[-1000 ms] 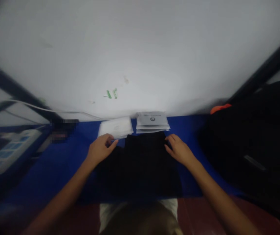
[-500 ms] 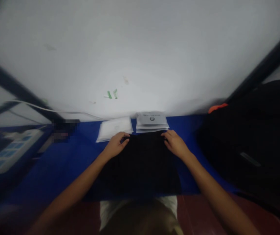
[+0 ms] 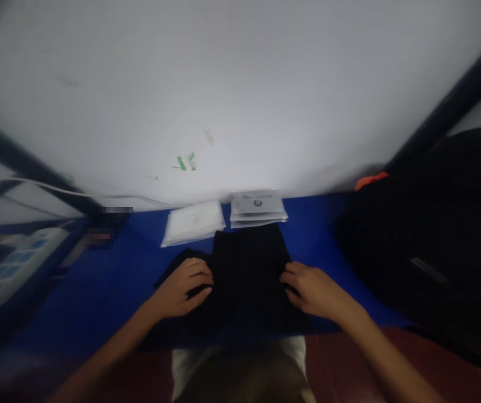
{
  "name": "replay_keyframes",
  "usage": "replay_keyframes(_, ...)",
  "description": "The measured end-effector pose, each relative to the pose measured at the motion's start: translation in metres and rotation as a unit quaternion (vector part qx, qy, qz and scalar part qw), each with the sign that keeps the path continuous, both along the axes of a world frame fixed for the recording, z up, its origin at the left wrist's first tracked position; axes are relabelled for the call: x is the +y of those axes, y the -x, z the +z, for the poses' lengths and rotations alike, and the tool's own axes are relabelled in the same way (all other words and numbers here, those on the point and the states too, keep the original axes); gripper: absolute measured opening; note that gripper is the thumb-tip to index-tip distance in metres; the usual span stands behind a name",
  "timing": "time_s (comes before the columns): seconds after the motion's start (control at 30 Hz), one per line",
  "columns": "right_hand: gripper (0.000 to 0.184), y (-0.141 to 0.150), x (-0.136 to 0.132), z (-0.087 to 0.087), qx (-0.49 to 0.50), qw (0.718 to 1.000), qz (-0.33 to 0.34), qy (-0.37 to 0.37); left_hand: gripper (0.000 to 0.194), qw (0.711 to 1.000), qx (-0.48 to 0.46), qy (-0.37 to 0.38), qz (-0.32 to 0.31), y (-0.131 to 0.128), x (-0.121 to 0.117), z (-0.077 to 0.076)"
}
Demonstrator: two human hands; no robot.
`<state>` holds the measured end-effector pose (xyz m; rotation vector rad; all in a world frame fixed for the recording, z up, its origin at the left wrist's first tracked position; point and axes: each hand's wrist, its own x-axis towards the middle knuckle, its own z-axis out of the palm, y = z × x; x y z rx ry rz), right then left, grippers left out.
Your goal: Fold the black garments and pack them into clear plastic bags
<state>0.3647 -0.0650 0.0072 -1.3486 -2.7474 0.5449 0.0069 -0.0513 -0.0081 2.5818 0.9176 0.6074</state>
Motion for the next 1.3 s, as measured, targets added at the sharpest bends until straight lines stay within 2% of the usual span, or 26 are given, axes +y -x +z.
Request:
replay_keyframes(0.03, 0.016, 0.001, 0.001, -0.001, 0.003, 1.000, 0.000, 0.004, 0.013, 0.999, -0.009, -0.012, 0.033, 0.005, -0.002, -0.003)
replay_keyframes(0.1, 0.015, 0.003, 0.003, -0.001, 0.008, 1.000, -0.003, 0.005, 0.012, 0.989, -0.030, -0.041, 0.136, 0.017, -0.006, -0.013)
replay_keyframes(0.17, 0.019, 0.005, 0.006, -0.002, 0.014, 1.000, -0.009, -0.003, 0.015, 0.963, -0.042, -0.060, 0.261, 0.033, -0.010, -0.024)
replay_keyframes(0.23, 0.023, 0.009, 0.010, -0.002, 0.022, 1.000, -0.012, -0.014, 0.023, 0.933, -0.039, -0.054, 0.354, 0.049, -0.015, -0.036)
replay_keyframes(0.3, 0.026, 0.015, 0.014, -0.003, 0.031, 0.999, -0.014, -0.021, 0.032, 0.917, -0.034, -0.021, 0.398, 0.062, -0.021, -0.045)
replay_keyframes(0.43, 0.024, 0.035, 0.024, -0.002, 0.048, 0.998, -0.020, -0.019, 0.039, 0.904, -0.043, 0.053, 0.422, 0.076, -0.029, -0.050)
replay_keyframes(0.5, 0.023, 0.047, 0.028, -0.001, 0.062, 0.998, -0.011, -0.013, 0.035, 0.906, -0.061, 0.052, 0.415, 0.076, -0.028, -0.046)
replay_keyframes(0.63, 0.028, 0.069, 0.032, -0.002, 0.121, 0.992, 0.006, 0.016, 0.019, 0.912, -0.143, -0.009, 0.383, 0.061, -0.020, -0.028)
replay_keyframes(0.73, 0.036, 0.082, 0.035, -0.007, 0.202, 0.975, -0.007, 0.089, 0.012, 0.901, -0.240, -0.029, 0.360, 0.030, -0.012, -0.009)
replay_keyframes(0.8, 0.039, 0.089, 0.037, -0.013, 0.257, 0.954, -0.036, 0.149, 0.009, 0.904, -0.275, -0.015, 0.327, 0.003, -0.008, 0.002)
replay_keyframes(0.87, 0.044, 0.092, 0.040, -0.019, 0.322, 0.917, -0.080, 0.221, 0.006, 0.920, -0.273, -0.007, 0.283, -0.025, -0.004, 0.010)
replay_keyframes(0.9, 0.048, 0.093, 0.042, -0.021, 0.360, 0.889, -0.102, 0.264, 0.004, 0.929, -0.270, -0.006, 0.254, -0.038, -0.002, 0.013)
replay_keyframes(1.0, 0.057, 0.092, 0.043, -0.027, 0.462, 0.783, -0.149, 0.388, 0.003, 0.940, -0.279, 0.008, 0.197, -0.072, 0.000, 0.014)
replay_keyframes(1.03, 0.058, 0.091, 0.042, -0.028, 0.483, 0.755, -0.168, 0.412, 0.005, 0.945, -0.276, 0.019, 0.176, -0.080, 0.000, 0.013)
replay_keyframes(1.1, 0.053, 0.090, 0.040, -0.029, 0.500, 0.722, -0.215, 0.428, 0.010, 0.962, -0.245, 0.052, 0.109, -0.092, -0.003, 0.011)
replay_keyframes(1.2, 0.040, 0.091, 0.038, -0.027, 0.494, 0.721, -0.258, 0.411, 0.016, 0.979, -0.188, 0.080, 0.013, -0.099, -0.010, 0.009)
replay_keyframes(1.3, 0.034, 0.088, 0.037, -0.019, 0.494, 0.748, -0.226, 0.381, 0.014, 0.977, -0.208, 0.044, 0.005, -0.093, -0.016, 0.011)
